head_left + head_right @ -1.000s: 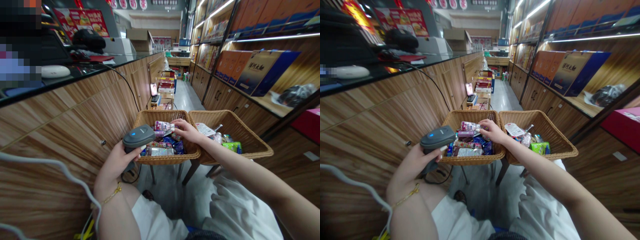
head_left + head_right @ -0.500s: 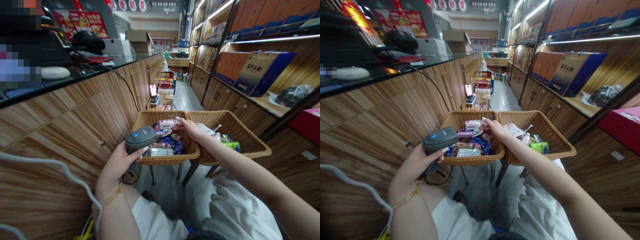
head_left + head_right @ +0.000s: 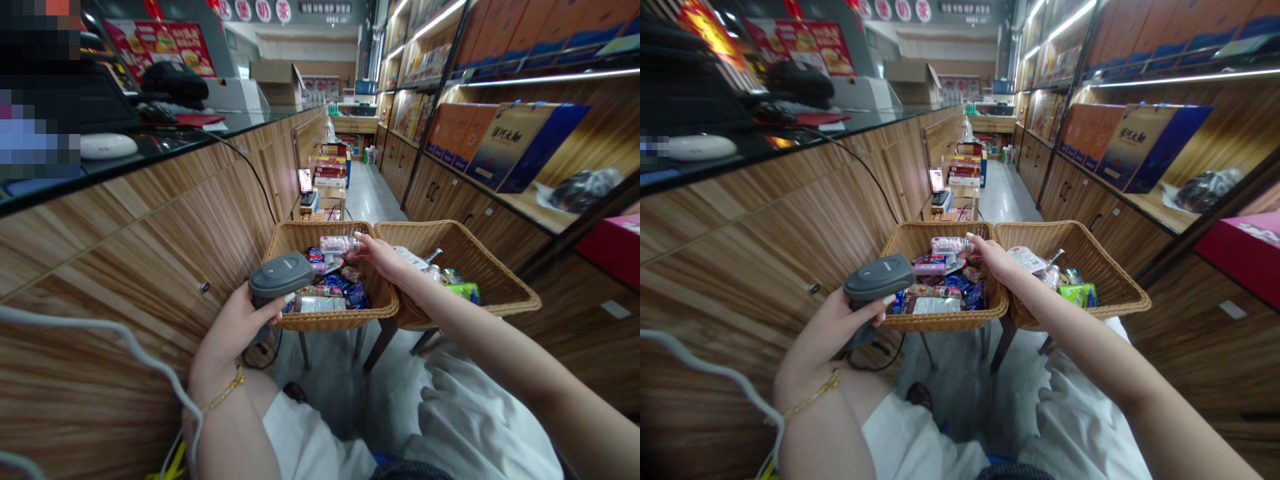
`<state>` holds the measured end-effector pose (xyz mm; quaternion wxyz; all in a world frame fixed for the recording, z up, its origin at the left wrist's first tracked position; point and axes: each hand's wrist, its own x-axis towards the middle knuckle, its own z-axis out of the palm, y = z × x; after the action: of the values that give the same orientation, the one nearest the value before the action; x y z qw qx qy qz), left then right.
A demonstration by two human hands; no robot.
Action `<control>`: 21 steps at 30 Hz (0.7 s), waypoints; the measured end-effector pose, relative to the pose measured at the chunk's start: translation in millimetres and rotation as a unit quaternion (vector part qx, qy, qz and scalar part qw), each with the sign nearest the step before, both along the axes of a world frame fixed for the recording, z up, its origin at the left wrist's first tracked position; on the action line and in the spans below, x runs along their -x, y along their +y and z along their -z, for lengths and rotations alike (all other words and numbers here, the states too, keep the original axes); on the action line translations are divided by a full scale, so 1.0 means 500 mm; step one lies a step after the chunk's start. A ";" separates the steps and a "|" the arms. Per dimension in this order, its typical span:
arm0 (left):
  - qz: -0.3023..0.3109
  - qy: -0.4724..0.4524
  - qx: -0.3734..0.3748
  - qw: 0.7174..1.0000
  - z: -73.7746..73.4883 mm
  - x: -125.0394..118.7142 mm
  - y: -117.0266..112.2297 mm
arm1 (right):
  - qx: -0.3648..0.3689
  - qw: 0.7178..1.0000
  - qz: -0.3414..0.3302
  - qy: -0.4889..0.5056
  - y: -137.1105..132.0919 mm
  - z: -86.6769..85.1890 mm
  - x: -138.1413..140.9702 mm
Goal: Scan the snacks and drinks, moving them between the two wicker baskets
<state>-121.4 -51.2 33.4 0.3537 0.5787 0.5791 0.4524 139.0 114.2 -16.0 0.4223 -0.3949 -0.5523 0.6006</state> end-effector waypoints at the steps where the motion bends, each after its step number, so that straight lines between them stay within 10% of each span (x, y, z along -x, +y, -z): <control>1: 0.000 0.001 -0.002 1.000 0.001 0.001 0.000 | -0.005 1.000 -0.004 -0.001 -0.001 0.000 -0.002; 13: -0.014 0.002 -0.004 1.000 0.003 0.010 -0.005 | -0.130 0.984 0.063 -0.103 0.000 -0.035 -0.038; 21: -0.010 -0.007 -0.002 1.000 -0.010 0.003 -0.004 | -0.412 0.786 0.267 -0.377 0.019 -0.094 -0.176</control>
<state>-123.1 -53.4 38.3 0.3524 0.5701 0.5816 0.4610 226.8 123.5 31.1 0.4465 -0.5098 -0.7352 -0.0169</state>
